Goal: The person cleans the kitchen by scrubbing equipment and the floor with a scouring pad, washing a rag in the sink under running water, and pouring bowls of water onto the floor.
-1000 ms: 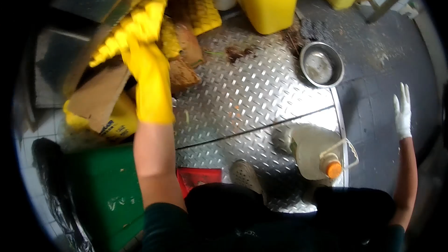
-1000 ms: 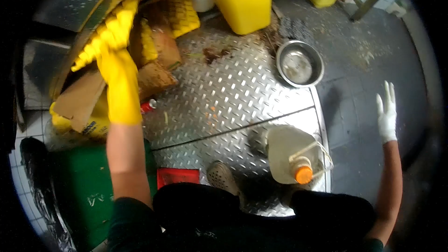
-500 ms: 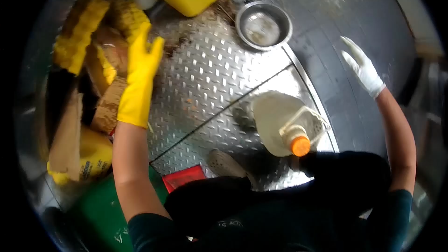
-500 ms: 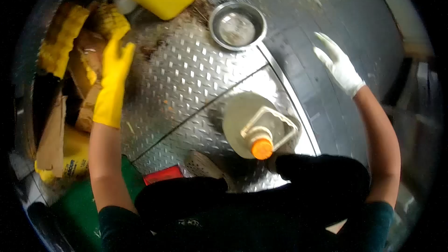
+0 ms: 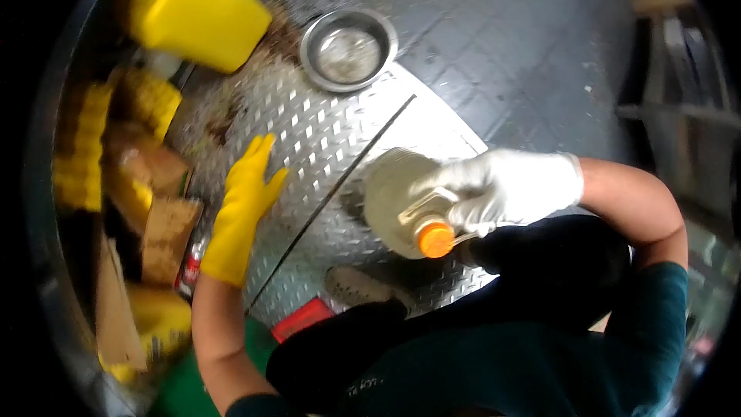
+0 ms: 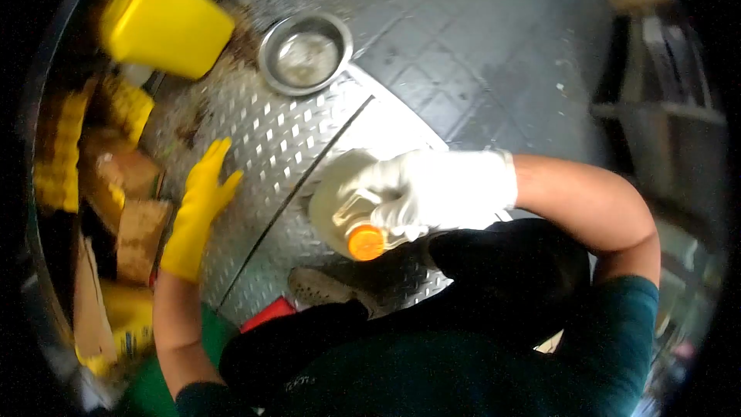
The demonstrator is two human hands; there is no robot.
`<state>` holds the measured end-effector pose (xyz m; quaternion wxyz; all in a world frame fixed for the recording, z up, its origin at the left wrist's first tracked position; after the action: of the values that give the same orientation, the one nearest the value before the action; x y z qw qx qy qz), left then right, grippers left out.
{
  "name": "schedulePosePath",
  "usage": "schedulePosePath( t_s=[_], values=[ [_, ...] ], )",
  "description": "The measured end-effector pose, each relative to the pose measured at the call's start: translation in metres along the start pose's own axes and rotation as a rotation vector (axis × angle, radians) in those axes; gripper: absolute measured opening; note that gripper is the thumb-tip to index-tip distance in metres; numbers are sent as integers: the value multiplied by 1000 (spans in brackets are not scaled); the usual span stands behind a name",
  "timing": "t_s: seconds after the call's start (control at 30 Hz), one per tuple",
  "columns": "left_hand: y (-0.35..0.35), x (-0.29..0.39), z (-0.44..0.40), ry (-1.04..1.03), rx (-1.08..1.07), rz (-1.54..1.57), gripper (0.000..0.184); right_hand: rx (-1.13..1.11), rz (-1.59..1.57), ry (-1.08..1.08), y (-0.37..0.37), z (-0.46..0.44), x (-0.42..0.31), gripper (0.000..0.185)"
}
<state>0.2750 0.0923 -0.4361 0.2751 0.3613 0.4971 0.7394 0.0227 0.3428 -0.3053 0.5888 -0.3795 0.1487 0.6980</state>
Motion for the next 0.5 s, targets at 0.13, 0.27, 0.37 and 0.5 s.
schedulePosePath(
  t_s=[0.13, 0.27, 0.37, 0.5],
  values=[
    [-6, 0, -11, -46, -40, 35, 68, 131, 109, -33, 11, 37, -15, 42],
    [-9, 1, -27, -67, -83, 4, 67, 381, -523, 121, 52, 79, 30, 53],
    [-18, -1, -41, -63, -65, 22, 68, 625, -334, 115, 45, 114, 25, 50],
    [-31, 5, -78, 34, -74, 66, 71, 975, -335, 217, 64, 123, 34, 52]
  ],
)
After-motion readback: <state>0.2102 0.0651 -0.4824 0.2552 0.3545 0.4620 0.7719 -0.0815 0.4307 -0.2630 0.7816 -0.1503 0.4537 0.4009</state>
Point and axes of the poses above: each hand's wrist, its own z-axis away from the middle knuckle, its own y-axis out of the back of the hand, x = y × z, the point moved 6 cm from there along -z, towards the middle knuckle, and after that the axes turned 4 degrees about -z, right-handed, at the moved point
